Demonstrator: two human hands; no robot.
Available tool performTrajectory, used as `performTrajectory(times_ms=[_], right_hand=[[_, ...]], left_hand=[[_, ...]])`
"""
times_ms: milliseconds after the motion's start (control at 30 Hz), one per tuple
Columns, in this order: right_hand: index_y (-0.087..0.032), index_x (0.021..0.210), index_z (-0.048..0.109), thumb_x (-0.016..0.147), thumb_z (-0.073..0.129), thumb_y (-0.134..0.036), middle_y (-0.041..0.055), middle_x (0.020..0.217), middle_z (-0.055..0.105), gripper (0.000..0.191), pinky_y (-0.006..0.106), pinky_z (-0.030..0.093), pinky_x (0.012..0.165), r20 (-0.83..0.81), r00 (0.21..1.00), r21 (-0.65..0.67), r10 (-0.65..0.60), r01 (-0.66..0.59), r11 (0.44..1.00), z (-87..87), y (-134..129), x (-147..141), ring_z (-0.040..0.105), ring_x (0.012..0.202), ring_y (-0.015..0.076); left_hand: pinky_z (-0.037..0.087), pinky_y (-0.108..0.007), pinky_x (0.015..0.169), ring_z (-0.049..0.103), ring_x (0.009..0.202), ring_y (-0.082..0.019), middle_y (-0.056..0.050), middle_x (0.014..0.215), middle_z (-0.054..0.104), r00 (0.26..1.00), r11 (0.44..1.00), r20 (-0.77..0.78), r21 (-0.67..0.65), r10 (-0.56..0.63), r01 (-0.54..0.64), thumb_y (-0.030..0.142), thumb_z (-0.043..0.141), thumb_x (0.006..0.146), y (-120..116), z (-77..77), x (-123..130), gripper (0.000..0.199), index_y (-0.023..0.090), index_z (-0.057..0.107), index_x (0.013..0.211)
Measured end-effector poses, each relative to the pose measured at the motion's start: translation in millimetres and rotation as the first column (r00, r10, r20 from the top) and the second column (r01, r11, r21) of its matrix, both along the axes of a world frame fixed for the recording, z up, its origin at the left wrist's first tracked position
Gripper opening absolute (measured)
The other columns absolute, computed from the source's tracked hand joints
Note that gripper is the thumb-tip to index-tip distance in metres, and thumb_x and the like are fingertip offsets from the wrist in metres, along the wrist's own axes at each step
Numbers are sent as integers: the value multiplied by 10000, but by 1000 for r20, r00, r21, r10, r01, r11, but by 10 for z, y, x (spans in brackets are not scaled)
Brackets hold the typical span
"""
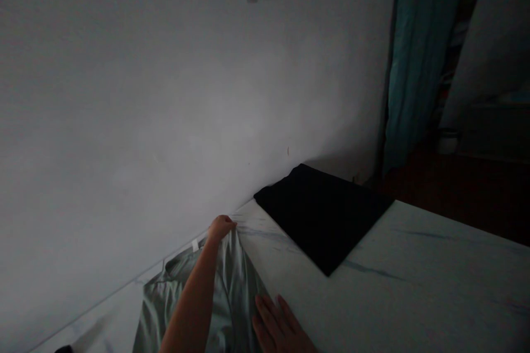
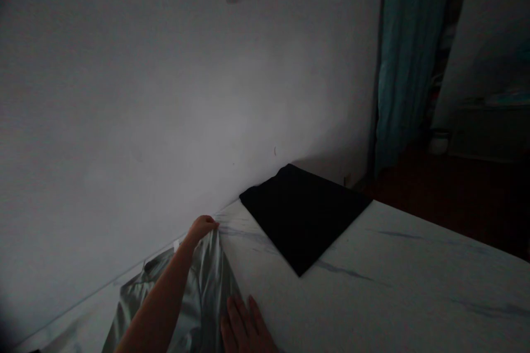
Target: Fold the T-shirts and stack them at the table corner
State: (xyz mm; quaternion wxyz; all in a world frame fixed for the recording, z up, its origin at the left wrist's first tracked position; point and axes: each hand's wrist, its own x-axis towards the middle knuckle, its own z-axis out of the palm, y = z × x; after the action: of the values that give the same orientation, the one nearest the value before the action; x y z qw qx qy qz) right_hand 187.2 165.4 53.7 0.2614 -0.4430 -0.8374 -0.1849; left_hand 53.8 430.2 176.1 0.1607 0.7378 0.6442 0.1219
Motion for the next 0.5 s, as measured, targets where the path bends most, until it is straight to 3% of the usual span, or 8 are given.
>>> performTrajectory(times_ms=[200,367,500], right_hand=[[-159,1356,510,983,420,-237,132,1315,606,391,390,496,990,-32,999,-11,-10,9,1000,53,-42,16,601,1184,253],[-155,1327,546,978,400,-209,127,1283,634,382,372,525,921,47,998,39,-48,46,998,28,-48,21,607,1172,242],[-194,1280,595,960,458,-262,116,1297,630,354,416,482,977,-9,1000,-158,-20,18,987,194,-48,10,598,1176,255]], left_hand=[[417,-217,586,618,645,-138,9,631,655,987,996,154,68,45,-56,266,547,817,50,-16,-103,144,181,597,712],[434,-288,716,650,809,-182,-25,815,724,986,990,154,113,72,-90,310,539,858,-52,-113,-92,133,204,607,814],[402,-375,870,626,998,-233,-27,921,741,992,985,112,159,53,-71,328,581,842,-165,-166,-22,105,243,637,867]])
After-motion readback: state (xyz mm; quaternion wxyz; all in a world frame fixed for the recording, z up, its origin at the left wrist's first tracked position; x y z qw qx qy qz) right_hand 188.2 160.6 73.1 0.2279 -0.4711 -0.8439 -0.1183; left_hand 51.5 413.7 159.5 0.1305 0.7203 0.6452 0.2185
